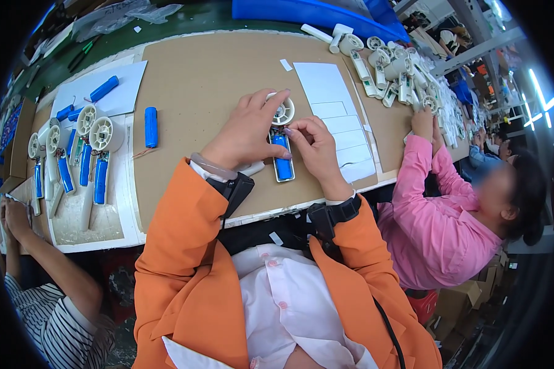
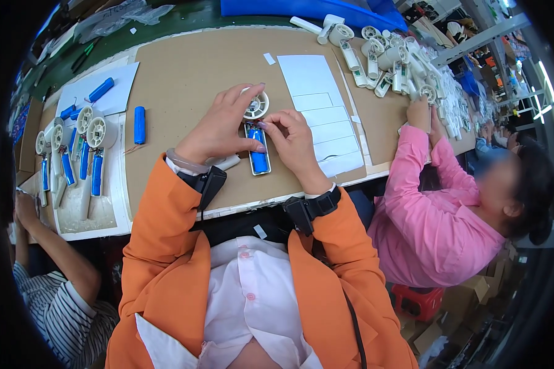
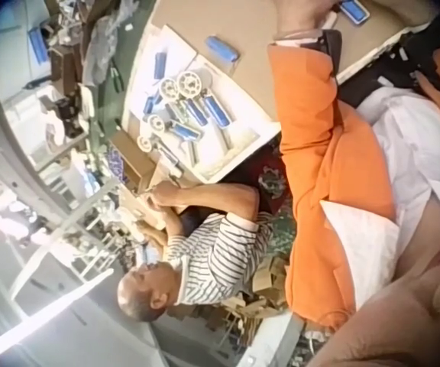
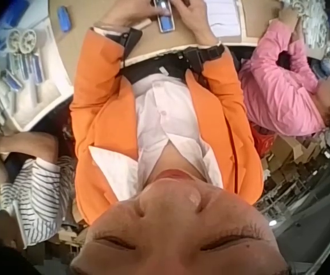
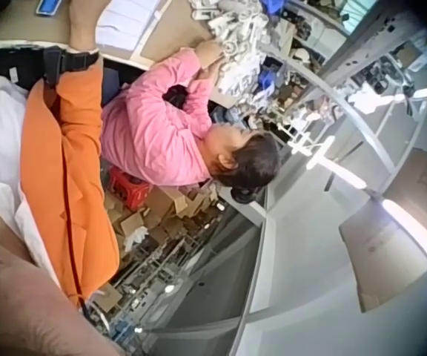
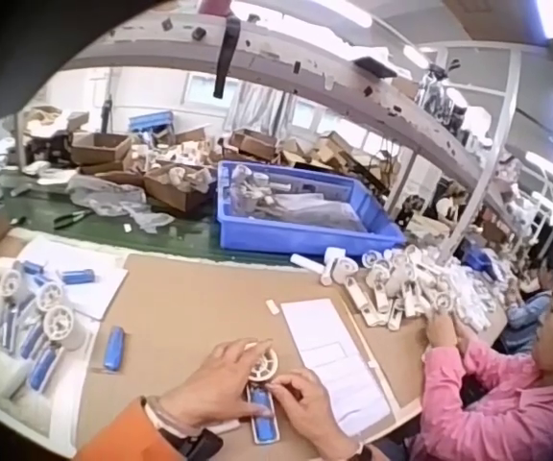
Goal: The person picks up a battery and a fan housing, inserts the battery into the housing, and tucks the wires in by hand. They then place the assembled unit on the table and repeat the process.
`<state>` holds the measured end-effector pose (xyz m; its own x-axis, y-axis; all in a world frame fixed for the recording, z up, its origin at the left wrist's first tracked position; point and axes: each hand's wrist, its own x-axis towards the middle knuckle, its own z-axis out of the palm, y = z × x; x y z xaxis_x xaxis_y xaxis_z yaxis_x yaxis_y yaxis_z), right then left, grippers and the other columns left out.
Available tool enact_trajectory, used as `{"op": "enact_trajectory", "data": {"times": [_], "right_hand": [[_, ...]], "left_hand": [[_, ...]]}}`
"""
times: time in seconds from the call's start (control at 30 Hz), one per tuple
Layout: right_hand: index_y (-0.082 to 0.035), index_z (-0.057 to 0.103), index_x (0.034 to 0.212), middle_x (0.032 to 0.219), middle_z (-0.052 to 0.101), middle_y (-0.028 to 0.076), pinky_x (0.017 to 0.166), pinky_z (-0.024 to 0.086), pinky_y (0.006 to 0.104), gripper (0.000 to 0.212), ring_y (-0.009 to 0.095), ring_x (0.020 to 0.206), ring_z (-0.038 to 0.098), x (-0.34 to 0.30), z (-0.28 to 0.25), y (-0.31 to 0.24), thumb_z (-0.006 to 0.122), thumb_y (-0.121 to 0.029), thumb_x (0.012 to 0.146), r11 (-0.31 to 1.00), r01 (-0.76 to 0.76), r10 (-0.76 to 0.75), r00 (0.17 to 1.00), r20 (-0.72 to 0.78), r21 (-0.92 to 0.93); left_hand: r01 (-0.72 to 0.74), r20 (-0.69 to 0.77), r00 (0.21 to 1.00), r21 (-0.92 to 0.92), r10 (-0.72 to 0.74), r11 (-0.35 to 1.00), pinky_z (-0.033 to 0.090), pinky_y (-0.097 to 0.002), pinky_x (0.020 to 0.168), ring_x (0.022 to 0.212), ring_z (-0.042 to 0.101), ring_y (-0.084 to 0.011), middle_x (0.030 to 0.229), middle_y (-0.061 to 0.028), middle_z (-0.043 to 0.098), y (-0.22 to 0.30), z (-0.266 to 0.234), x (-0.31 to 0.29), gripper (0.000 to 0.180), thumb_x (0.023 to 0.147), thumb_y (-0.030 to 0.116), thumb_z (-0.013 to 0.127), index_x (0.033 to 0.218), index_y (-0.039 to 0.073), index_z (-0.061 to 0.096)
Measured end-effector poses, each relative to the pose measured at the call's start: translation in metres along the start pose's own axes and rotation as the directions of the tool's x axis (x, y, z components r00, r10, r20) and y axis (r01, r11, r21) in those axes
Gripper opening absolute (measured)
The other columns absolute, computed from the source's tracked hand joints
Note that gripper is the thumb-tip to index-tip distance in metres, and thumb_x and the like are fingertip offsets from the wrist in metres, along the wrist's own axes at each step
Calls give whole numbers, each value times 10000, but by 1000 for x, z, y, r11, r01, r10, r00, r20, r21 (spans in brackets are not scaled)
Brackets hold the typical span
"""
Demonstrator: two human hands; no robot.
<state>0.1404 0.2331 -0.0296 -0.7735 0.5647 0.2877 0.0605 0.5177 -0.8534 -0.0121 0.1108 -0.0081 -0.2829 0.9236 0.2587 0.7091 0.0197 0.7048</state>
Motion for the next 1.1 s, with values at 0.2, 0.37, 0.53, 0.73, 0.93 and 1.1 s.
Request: {"op": "enact_trajectory", "data": {"times": [0.2, 0.37, 0.53, 0.73, 0.93, 1.1], "right_hand": [[-41, 666, 896, 854, 604, 69, 686, 462, 312, 73, 223, 816, 563, 0, 6, -2, 707, -59, 838, 992, 99, -103, 993, -53, -73], [-36, 658, 896, 844, 613, 82, 674, 470, 330, 90, 255, 801, 568, 1, 3, -10, 707, -47, 821, 863, 312, -357, 933, -44, -397], [-30, 654, 899, 835, 626, 97, 668, 478, 352, 91, 277, 774, 586, 1, -2, -13, 692, -18, 817, 856, 349, -373, 928, 12, -380], [-29, 642, 902, 838, 628, 107, 670, 490, 372, 97, 298, 779, 606, 5, -10, -13, 681, -3, 818, 867, 334, -328, 941, 81, -369], [-21, 634, 917, 851, 631, 112, 682, 496, 372, 137, 301, 788, 605, 6, -11, -13, 681, 17, 795, 793, 438, -432, 894, 118, -424], [-8, 631, 917, 868, 640, 118, 691, 500, 374, 175, 301, 793, 610, 8, -12, -17, 679, 52, 760, 733, 507, -497, 855, 152, -453]], "left_hand": [[-28, -38, 999, 43, 30, 999, 363, -445, 1083, 1302, 376, -411, 1416, -191, 406, -3, 2, 0, 1053, 576, 314, 907, 1462, 117, 372], [-30, -43, 999, 50, 32, 998, 365, -445, 1081, 1293, 383, -410, 1402, -189, 415, -2, 2, 1, 1050, 577, 318, 907, 1459, 118, 373], [15, 11, 1000, 7, -16, 1000, 328, -450, 1116, 1333, 337, -425, 1438, -205, 376, 1, -1, 0, 1050, 600, 260, 899, 1482, 136, 343], [12, 12, 1000, 9, -13, 1000, 327, -449, 1116, 1331, 336, -426, 1434, -209, 378, 0, 0, 1, 1047, 607, 260, 895, 1486, 136, 338], [19, 16, 1000, 6, -19, 1000, 325, -446, 1118, 1331, 336, -424, 1432, -205, 381, 0, 0, 0, 1052, 606, 257, 895, 1488, 137, 335], [22, 12, 1000, 4, -22, 1000, 322, -444, 1120, 1333, 335, -422, 1432, -201, 381, 0, 1, 1, 1054, 602, 256, 898, 1487, 139, 337]]}}
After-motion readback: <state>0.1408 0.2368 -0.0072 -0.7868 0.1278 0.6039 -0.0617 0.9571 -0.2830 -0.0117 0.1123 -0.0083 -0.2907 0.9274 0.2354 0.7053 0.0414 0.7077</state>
